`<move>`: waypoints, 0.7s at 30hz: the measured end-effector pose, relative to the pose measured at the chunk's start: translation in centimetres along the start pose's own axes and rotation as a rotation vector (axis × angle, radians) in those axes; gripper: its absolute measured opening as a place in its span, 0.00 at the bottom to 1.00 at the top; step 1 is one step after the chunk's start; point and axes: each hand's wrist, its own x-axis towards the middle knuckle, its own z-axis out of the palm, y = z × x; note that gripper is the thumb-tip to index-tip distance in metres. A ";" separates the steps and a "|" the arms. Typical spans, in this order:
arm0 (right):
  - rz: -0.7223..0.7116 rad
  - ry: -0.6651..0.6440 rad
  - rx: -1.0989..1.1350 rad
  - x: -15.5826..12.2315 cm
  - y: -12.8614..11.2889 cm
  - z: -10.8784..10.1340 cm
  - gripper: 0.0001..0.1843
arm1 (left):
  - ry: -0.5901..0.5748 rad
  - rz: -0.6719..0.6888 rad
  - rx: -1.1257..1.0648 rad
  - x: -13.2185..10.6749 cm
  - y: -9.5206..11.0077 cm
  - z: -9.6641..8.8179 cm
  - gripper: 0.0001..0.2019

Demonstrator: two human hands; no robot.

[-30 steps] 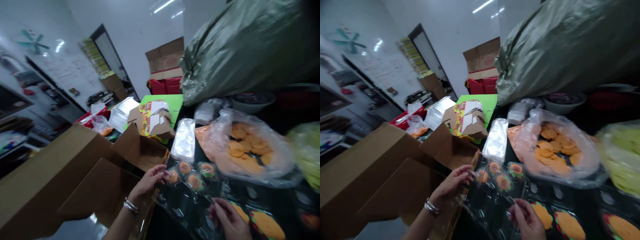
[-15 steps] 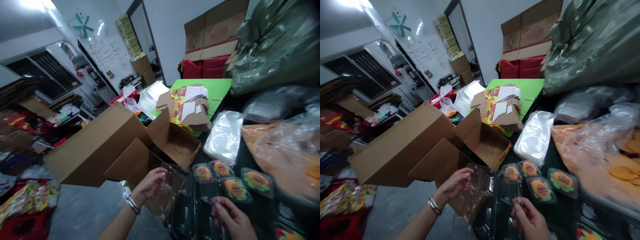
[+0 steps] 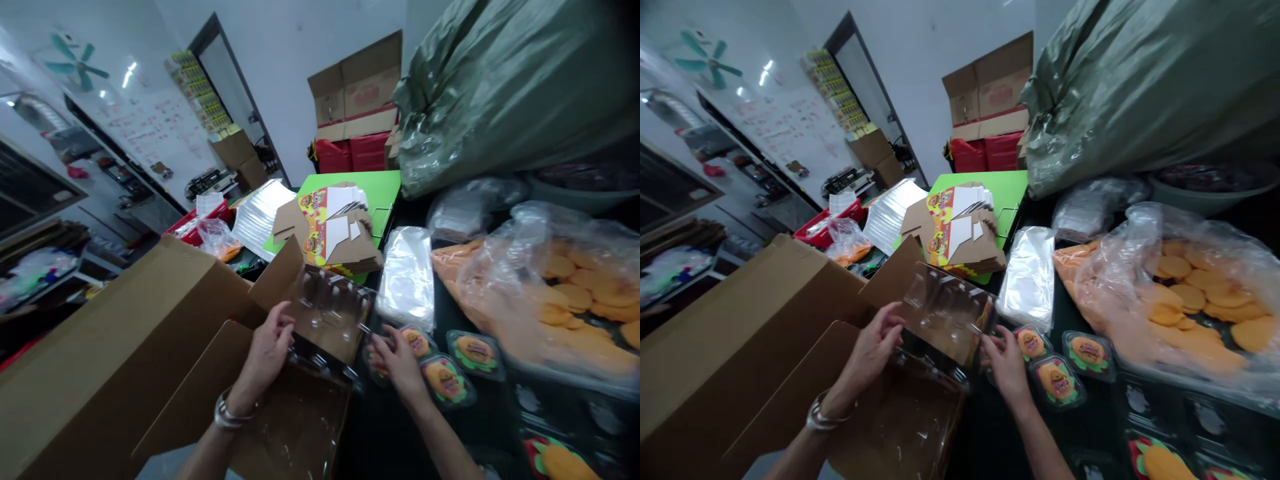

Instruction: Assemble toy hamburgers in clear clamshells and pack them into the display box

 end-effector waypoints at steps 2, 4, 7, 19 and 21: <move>-0.118 0.012 -0.108 1.5 0.3 1.7 0.26 | 0.179 0.185 0.229 0.8 -0.3 -1.3 0.20; -0.216 0.005 -0.195 2.1 0.9 2.9 0.20 | 0.286 0.308 0.368 1.7 -1.2 -1.7 0.20; -0.336 -0.022 -0.351 2.0 1.9 3.9 0.14 | 0.266 0.372 0.474 3.4 -2.6 -1.1 0.19; -0.414 -0.092 -0.772 1.6 2.5 5.5 0.21 | -0.228 -0.109 0.624 10.0 -4.6 2.7 0.21; -0.398 -0.077 -0.830 1.5 2.1 5.3 0.23 | -0.262 -0.142 0.660 10.4 -5.5 3.6 0.20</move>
